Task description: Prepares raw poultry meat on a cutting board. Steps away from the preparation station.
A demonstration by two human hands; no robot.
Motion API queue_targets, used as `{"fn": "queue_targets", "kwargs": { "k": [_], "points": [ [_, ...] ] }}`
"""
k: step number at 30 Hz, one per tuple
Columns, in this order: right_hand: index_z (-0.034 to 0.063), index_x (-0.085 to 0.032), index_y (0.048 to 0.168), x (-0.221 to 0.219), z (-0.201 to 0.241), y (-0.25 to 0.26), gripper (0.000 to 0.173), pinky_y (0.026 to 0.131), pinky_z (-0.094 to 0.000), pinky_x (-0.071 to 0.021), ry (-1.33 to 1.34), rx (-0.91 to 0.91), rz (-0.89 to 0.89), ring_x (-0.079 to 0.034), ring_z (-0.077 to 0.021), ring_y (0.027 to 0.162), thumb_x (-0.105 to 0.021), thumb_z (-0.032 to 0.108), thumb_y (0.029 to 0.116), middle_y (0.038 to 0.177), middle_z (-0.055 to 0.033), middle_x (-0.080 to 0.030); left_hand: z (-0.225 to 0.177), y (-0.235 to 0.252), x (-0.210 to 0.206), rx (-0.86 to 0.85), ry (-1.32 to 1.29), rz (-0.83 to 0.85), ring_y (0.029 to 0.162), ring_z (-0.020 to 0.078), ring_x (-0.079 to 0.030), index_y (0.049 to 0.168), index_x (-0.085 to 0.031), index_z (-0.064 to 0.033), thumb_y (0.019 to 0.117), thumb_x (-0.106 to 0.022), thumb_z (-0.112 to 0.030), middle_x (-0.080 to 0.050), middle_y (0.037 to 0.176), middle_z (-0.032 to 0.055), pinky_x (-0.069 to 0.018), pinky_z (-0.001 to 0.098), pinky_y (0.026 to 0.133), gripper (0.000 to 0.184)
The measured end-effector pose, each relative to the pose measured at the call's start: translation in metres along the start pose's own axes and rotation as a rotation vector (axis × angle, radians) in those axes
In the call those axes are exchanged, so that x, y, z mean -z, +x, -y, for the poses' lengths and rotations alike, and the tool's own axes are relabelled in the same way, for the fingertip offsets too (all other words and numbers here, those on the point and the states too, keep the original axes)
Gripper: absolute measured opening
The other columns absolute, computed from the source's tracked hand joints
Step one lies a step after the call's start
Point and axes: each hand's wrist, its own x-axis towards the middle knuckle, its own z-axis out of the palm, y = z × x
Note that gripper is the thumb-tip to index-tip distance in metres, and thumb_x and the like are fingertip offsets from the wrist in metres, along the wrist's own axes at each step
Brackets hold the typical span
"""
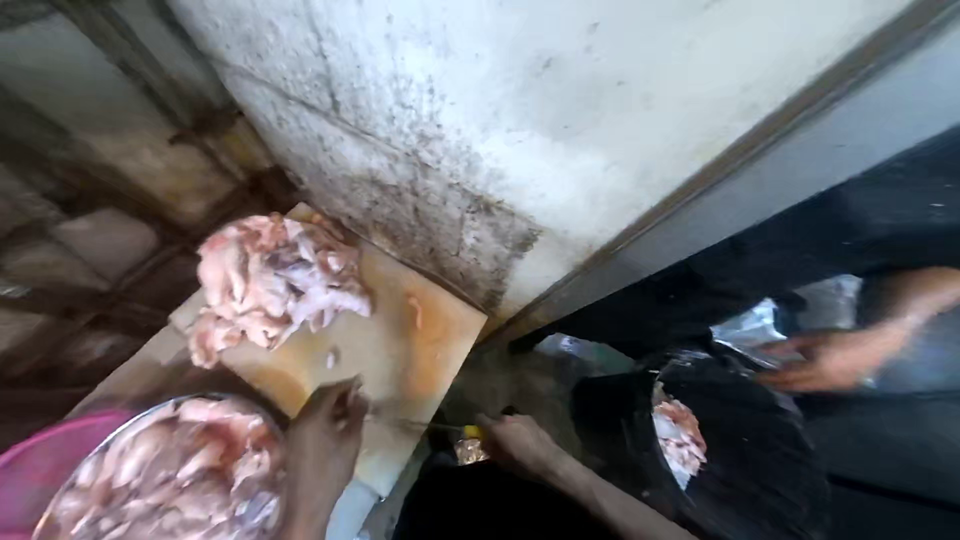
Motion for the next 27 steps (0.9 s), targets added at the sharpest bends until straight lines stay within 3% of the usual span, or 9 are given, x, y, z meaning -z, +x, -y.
{"fn": "queue_targets", "kwargs": {
  "k": [3, 6, 8, 10, 13, 18, 20, 24, 27],
  "points": [
    [0.0201, -0.061, 0.13, -0.021, -0.038, -0.027, 0.039, 0.08, -0.0637, -0.0564, 0.075, -0.135, -0.065, -0.072, -0.0405, 0.094, -0.053, 0.045, 0.102, 0.099, -0.0173, -0.073, -0.014, 0.054, -0.02, 0.011, -0.3, 0.234, 0.096, 0.0162, -0.072, 0.127, -0.067, -0.009, 0.0862, -0.082, -0.014, -0.069, 0.12, 0.0067, -0.0651, 0.0373, 0.084, 0.044],
    [0.0185, -0.062, 0.131, -0.046, -0.066, -0.051, 0.041, 0.077, -0.0617, -0.0572, 0.134, -0.225, -0.154, -0.073, -0.0391, 0.088, -0.057, 0.046, 0.1007, 0.093, -0.0165, -0.073, 0.009, 0.091, -0.04, 0.066, -0.029, 0.514, 0.112, 0.0304, -0.069, 0.148, -0.053, -0.0089, 0.0835, -0.086, -0.015, -0.052, 0.148, 0.016, -0.0604, 0.0493, 0.092, 0.073],
    [0.0151, -0.063, 0.129, -0.057, -0.077, -0.063, 0.04, 0.074, -0.0617, -0.0574, 0.178, -0.24, -0.216, -0.073, -0.0391, 0.084, -0.059, 0.043, 0.0999, 0.09, -0.0163, -0.073, 0.034, 0.095, -0.046, 0.001, 0.253, 0.555, 0.12, 0.0361, -0.062, 0.137, -0.062, -0.0064, 0.0835, -0.083, -0.014, -0.055, 0.142, 0.0193, -0.0541, 0.0544, 0.101, 0.058],
    [0.0111, -0.064, 0.126, -0.065, -0.078, -0.071, 0.039, 0.072, -0.062, -0.0567, 0.227, -0.247, -0.263, -0.072, -0.0398, 0.081, -0.06, 0.04, 0.0994, 0.086, -0.0173, -0.073, 0.056, 0.081, -0.044, -0.006, 0.383, 0.63, 0.12, 0.0339, -0.063, 0.125, -0.069, -0.0084, 0.0894, -0.078, -0.019, -0.065, 0.129, 0.0163, -0.0516, 0.0535, 0.104, 0.039],
    [0.01, -0.064, 0.127, -0.071, -0.069, -0.074, 0.038, 0.072, -0.0607, -0.0573, 0.301, -0.249, -0.285, -0.072, -0.0384, 0.08, -0.059, 0.037, 0.1007, 0.087, -0.0175, -0.072, 0.068, 0.046, -0.041, 0.121, 0.594, 0.802, 0.131, 0.0352, -0.057, 0.134, -0.065, -0.01, 0.0963, -0.068, -0.023, -0.06, 0.141, 0.0149, -0.0475, 0.0576, 0.107, 0.039],
    [0.0114, -0.065, 0.121, -0.065, -0.052, -0.045, 0.035, 0.071, -0.0561, -0.0582, 0.282, -0.142, -0.322, -0.072, -0.0336, 0.079, -0.058, 0.04, 0.1007, 0.086, -0.0133, -0.071, 0.092, 0.017, -0.048, 0.207, 0.502, 0.628, 0.115, 0.0317, -0.067, 0.122, -0.07, -0.0057, 0.101, -0.061, -0.023, -0.069, 0.12, 0.0159, -0.0527, 0.0508, 0.103, 0.028],
    [0.013, -0.064, 0.121, -0.052, -0.042, -0.031, 0.036, 0.072, -0.0546, -0.0583, 0.293, -0.1, -0.31, -0.071, -0.0318, 0.08, -0.056, 0.042, 0.1014, 0.087, -0.0117, -0.071, 0.091, 0.016, -0.049, 0.281, 0.253, 0.521, 0.101, 0.0256, -0.071, 0.116, -0.072, -0.0047, 0.1005, -0.064, -0.028, -0.073, 0.107, 0.0132, -0.0564, 0.0468, 0.096, 0.029],
    [0.0142, -0.063, 0.125, -0.027, -0.023, 0.0, 0.039, 0.073, -0.0547, -0.058, 0.327, -0.052, -0.293, -0.071, -0.0305, 0.079, -0.055, 0.044, 0.1016, 0.086, -0.011, -0.071, 0.071, 0.012, -0.079, 0.465, -0.387, 0.246, 0.084, 0.0192, -0.075, 0.11, -0.071, 0.0, 0.0962, -0.072, -0.013, -0.075, 0.097, 0.0108, -0.0648, 0.0396, 0.082, 0.019],
    [0.0125, -0.061, 0.129, -0.016, -0.007, 0.019, 0.042, 0.078, -0.0539, -0.0582, 0.317, -0.066, -0.232, -0.071, -0.0309, 0.084, -0.053, 0.045, 0.103, 0.091, -0.0122, -0.071, 0.067, 0.005, -0.106, 0.548, -0.192, 0.144, 0.087, 0.0193, -0.074, 0.113, -0.071, -0.003, 0.0958, -0.072, -0.021, -0.075, 0.098, 0.0099, -0.0621, 0.0417, 0.085, 0.025]
  ]
}}
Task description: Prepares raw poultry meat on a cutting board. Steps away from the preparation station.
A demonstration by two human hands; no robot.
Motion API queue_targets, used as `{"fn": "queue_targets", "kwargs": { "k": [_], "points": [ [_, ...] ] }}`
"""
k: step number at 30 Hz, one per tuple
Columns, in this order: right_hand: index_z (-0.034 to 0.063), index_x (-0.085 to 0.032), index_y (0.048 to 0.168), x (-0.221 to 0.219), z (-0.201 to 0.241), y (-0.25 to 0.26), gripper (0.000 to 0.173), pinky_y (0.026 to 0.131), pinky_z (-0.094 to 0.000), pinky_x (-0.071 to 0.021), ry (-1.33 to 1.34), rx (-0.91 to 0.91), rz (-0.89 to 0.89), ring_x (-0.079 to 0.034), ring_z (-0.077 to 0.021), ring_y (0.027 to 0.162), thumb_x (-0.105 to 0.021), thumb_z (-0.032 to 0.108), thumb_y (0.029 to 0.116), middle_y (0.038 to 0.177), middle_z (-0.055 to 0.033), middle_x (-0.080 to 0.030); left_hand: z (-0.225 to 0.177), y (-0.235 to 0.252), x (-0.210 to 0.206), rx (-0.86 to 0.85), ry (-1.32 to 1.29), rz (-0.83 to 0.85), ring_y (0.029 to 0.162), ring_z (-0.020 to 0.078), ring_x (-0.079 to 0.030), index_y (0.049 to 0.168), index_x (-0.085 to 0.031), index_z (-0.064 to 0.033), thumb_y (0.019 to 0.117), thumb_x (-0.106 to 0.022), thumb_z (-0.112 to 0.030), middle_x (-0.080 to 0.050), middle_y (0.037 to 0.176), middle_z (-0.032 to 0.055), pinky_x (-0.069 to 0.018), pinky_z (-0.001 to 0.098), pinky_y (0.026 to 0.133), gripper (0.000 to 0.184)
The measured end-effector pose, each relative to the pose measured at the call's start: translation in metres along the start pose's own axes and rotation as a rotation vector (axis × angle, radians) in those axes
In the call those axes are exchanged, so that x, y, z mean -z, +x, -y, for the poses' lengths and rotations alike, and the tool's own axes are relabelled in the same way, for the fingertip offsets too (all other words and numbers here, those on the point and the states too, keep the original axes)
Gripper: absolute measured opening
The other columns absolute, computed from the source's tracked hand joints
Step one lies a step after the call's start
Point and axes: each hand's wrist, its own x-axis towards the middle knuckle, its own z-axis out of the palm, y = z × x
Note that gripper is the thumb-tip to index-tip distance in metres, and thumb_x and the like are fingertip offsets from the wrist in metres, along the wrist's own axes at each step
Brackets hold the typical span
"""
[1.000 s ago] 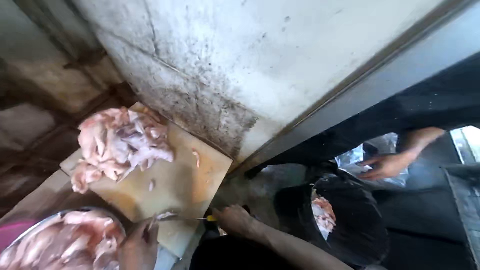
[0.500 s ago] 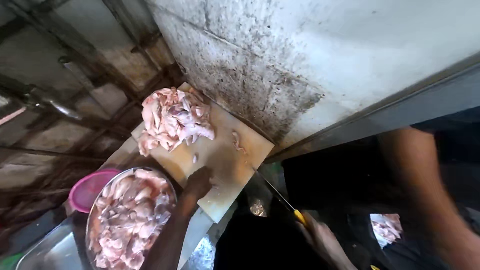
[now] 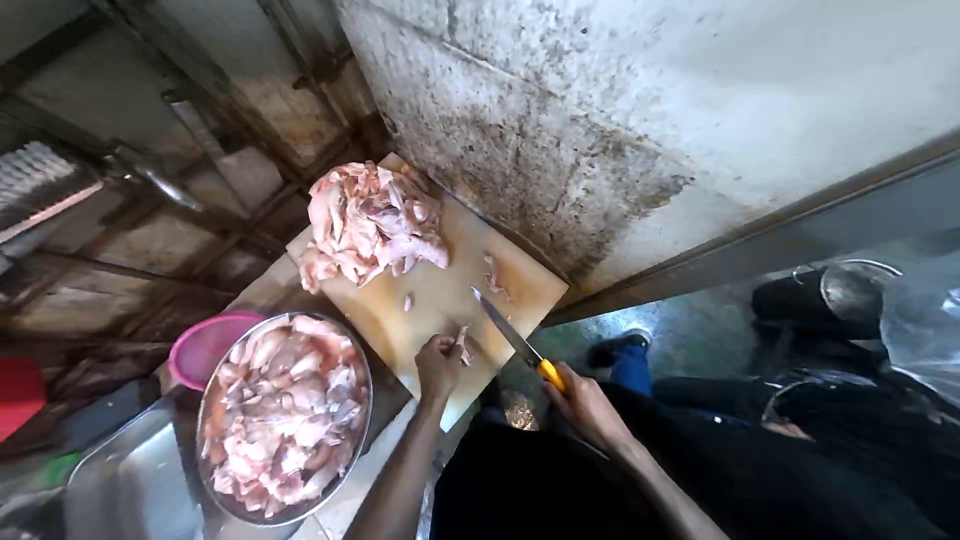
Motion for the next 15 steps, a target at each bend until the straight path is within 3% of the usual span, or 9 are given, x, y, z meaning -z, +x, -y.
{"fn": "queue_targets", "kwargs": {
  "k": [3, 8, 15],
  "points": [
    [0.0104, -0.058, 0.134, -0.004, 0.022, 0.005, 0.043, 0.081, -0.0529, -0.058, 0.006, -0.031, 0.063, -0.072, -0.0315, 0.088, -0.052, 0.042, 0.1042, 0.096, -0.0141, -0.071, 0.002, -0.007, -0.011, 0.013, 0.001, -0.073, 0.081, 0.0152, -0.075, 0.11, -0.071, -0.003, 0.0976, -0.07, -0.021, -0.075, 0.094, 0.0083, -0.0647, 0.0373, 0.081, 0.022],
    [0.0083, -0.058, 0.13, -0.033, 0.034, -0.009, 0.042, 0.078, -0.0491, -0.0588, 0.065, 0.004, 0.104, -0.071, -0.0285, 0.084, -0.05, 0.041, 0.1047, 0.092, -0.0123, -0.07, 0.01, -0.015, -0.022, 0.073, -0.153, -0.049, 0.084, 0.0158, -0.076, 0.115, -0.067, 0.0003, 0.0982, -0.067, -0.011, -0.075, 0.099, 0.0108, -0.0664, 0.0358, 0.081, 0.021],
    [0.0116, -0.06, 0.126, -0.049, 0.018, -0.008, 0.041, 0.078, -0.0503, -0.0585, -0.017, 0.024, 0.147, -0.072, -0.0289, 0.085, -0.049, 0.044, 0.1035, 0.091, -0.0113, -0.07, 0.012, -0.018, -0.017, -0.024, 0.048, -0.092, 0.074, 0.0125, -0.074, 0.107, -0.069, -0.0047, 0.0977, -0.067, -0.016, -0.074, 0.087, 0.0048, -0.0644, 0.0342, 0.075, 0.015]
  ]
}}
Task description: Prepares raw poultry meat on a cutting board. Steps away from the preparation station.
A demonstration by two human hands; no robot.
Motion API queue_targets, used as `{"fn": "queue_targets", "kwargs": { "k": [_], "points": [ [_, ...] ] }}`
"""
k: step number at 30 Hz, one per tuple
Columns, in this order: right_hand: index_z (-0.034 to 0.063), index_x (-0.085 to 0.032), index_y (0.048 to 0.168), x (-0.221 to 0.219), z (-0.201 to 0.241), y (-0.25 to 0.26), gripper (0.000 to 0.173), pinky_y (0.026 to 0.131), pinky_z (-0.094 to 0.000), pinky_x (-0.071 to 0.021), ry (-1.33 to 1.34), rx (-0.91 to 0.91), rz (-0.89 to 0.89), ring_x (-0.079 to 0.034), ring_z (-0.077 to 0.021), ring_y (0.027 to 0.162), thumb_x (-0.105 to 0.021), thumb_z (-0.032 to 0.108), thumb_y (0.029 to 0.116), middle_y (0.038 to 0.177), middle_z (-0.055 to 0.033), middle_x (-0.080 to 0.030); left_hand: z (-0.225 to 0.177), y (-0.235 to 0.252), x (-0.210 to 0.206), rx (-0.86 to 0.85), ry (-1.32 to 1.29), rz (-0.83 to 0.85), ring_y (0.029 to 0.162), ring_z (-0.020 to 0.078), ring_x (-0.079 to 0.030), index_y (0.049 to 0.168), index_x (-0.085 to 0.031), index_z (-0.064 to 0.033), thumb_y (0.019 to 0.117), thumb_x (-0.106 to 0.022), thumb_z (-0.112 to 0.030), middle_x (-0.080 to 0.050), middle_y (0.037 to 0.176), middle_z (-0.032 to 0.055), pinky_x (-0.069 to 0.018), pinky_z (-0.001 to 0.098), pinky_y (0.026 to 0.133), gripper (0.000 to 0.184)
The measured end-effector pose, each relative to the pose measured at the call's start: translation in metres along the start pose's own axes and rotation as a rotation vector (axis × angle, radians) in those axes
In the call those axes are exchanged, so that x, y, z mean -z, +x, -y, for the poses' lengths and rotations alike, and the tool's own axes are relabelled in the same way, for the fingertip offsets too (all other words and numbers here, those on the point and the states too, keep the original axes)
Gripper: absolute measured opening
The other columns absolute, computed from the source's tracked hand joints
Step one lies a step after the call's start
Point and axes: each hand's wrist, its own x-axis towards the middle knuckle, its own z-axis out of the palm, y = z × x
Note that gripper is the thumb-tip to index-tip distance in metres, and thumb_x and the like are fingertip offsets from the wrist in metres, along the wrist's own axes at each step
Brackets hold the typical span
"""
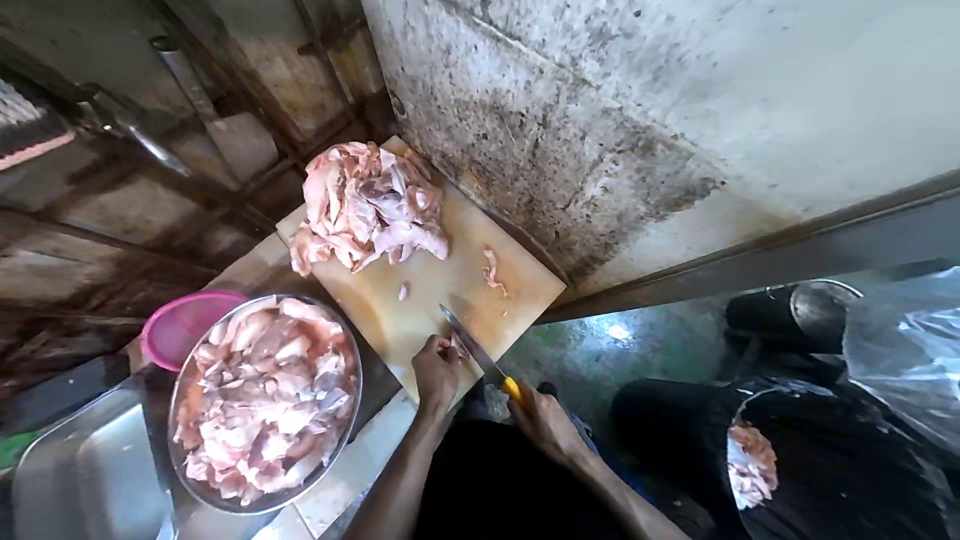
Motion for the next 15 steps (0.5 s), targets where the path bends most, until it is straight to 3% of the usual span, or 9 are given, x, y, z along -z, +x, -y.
{"fn": "queue_targets", "kwargs": {
  "k": [7, 15],
  "points": [
    [0.0133, -0.058, 0.13, -0.002, -0.005, -0.016, 0.041, 0.078, -0.052, -0.0588, -0.065, -0.029, 0.027, -0.072, -0.0315, 0.086, -0.048, 0.043, 0.1043, 0.093, -0.013, -0.071, 0.005, 0.001, -0.002, -0.033, 0.01, -0.012, 0.075, 0.0137, -0.073, 0.105, -0.07, -0.0058, 0.0951, -0.071, -0.017, -0.073, 0.088, 0.0055, -0.064, 0.0351, 0.076, 0.015],
    [0.0111, -0.048, 0.14, 0.012, 0.047, -0.022, 0.041, 0.085, -0.0573, -0.0577, -0.226, -0.213, 0.17, -0.072, -0.0411, 0.1, -0.043, 0.037, 0.1079, 0.107, -0.0207, -0.071, -0.002, 0.0, 0.003, -0.024, 0.16, 0.042, 0.083, 0.0175, -0.073, 0.105, -0.071, -0.0052, 0.0947, -0.07, -0.018, -0.073, 0.092, 0.0081, -0.0619, 0.0381, 0.081, 0.016]
  ]
}}
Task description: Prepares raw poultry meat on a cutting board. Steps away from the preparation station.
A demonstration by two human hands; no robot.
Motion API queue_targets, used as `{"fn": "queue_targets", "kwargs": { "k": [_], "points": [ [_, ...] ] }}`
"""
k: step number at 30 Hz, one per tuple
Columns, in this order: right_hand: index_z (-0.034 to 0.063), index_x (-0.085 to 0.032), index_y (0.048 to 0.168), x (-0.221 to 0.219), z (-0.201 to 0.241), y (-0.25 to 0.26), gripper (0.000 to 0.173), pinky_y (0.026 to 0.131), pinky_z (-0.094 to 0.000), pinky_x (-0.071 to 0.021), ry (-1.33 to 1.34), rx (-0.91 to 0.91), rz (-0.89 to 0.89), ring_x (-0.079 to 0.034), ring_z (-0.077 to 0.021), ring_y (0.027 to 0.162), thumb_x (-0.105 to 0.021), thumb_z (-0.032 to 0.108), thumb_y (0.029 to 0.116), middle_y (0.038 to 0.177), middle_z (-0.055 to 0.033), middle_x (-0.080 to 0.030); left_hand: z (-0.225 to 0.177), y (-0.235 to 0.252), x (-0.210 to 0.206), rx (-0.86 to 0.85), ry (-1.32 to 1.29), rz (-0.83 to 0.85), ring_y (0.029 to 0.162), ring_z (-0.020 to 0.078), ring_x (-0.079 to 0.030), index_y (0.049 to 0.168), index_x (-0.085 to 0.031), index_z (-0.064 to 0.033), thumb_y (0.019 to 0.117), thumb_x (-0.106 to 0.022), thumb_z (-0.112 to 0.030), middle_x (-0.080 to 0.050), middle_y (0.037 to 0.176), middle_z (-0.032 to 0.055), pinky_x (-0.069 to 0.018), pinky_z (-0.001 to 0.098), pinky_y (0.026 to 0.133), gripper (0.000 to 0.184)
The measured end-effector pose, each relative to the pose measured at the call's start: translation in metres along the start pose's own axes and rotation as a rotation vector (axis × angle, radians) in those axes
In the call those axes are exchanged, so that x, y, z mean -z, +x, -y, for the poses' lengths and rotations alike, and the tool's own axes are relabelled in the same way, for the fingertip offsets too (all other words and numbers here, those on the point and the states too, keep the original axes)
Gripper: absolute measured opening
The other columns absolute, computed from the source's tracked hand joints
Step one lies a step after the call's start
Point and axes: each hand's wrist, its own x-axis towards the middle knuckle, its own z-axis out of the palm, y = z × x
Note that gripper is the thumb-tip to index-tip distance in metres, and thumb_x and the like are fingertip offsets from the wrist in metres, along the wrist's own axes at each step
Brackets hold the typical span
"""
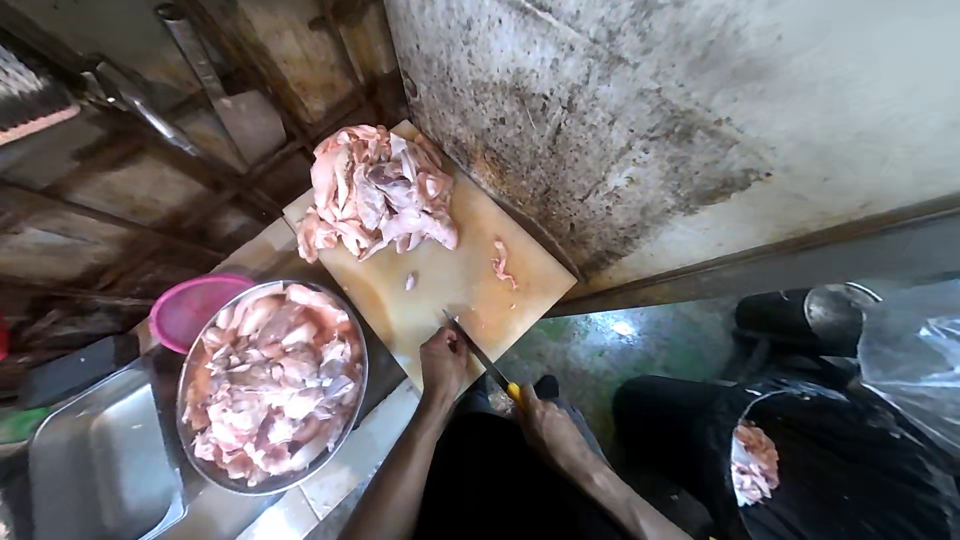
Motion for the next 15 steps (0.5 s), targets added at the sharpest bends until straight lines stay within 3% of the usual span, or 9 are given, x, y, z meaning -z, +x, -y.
{"fn": "queue_targets", "kwargs": {
  "k": [10, 15],
  "points": [
    [0.0081, -0.043, 0.143, 0.004, 0.029, 0.006, 0.04, 0.083, -0.0569, -0.0585, -0.09, -0.03, -0.029, -0.071, -0.0425, 0.101, -0.042, 0.028, 0.1085, 0.11, -0.0226, -0.069, -0.02, 0.008, 0.011, 0.069, 0.182, 0.116, 0.096, 0.0252, -0.072, 0.102, -0.074, -0.0065, 0.0937, -0.068, -0.018, -0.074, 0.097, 0.0101, -0.058, 0.0458, 0.09, 0.016],
    [0.0067, -0.04, 0.146, 0.003, 0.038, 0.02, 0.041, 0.082, -0.0576, -0.0586, -0.141, 0.036, -0.06, -0.071, -0.0438, 0.099, -0.04, 0.023, 0.1089, 0.111, -0.0232, -0.069, -0.017, 0.01, 0.01, 0.036, 0.207, 0.058, 0.094, 0.0276, -0.073, 0.103, -0.074, -0.0069, 0.0949, -0.068, -0.02, -0.074, 0.096, 0.0115, -0.0592, 0.049, 0.086, 0.016]
  ]
}}
